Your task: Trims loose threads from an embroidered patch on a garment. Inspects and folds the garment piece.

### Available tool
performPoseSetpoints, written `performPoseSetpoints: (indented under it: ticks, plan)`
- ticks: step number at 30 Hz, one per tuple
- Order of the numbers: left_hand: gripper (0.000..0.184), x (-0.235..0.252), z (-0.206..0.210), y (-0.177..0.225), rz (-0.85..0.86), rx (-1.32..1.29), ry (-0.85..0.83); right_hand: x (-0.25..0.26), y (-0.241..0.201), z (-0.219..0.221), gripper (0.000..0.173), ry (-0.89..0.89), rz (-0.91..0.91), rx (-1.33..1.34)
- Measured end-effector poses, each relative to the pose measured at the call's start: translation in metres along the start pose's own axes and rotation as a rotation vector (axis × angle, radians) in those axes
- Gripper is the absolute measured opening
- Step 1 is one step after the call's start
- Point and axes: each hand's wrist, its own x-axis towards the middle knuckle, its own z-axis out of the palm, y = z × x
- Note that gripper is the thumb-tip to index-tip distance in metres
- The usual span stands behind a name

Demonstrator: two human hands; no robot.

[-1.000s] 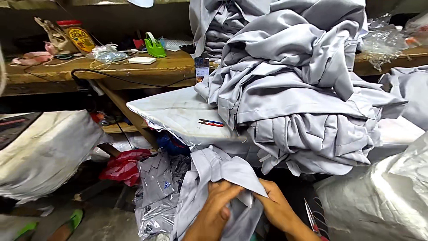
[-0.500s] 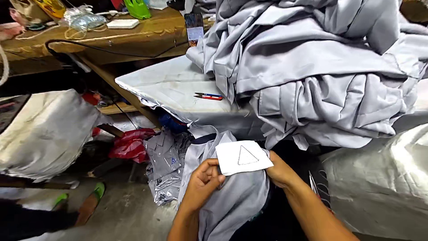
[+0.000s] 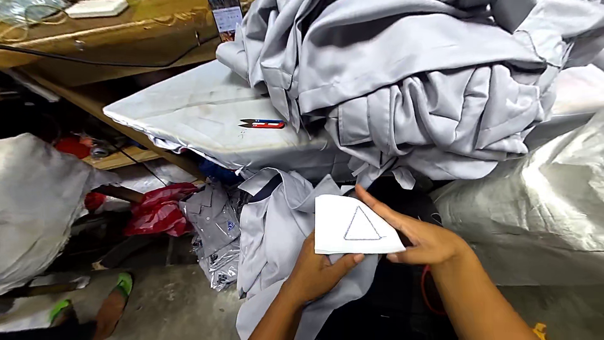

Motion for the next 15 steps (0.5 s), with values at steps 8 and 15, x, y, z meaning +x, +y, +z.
performPoseSetpoints:
  ticks: [8,15]
  plan:
    - [0.038,0.02,0.021,-0.008,0.118,0.705,0.226,0.009,-0.008,0.049,0.1,0.234,0.058,0.032]
    - [0.053,0.026,0.0,0.002,0.171,0.62,0.07,0.008,-0.004,0.046,0.033,0.627,0.278,-0.375]
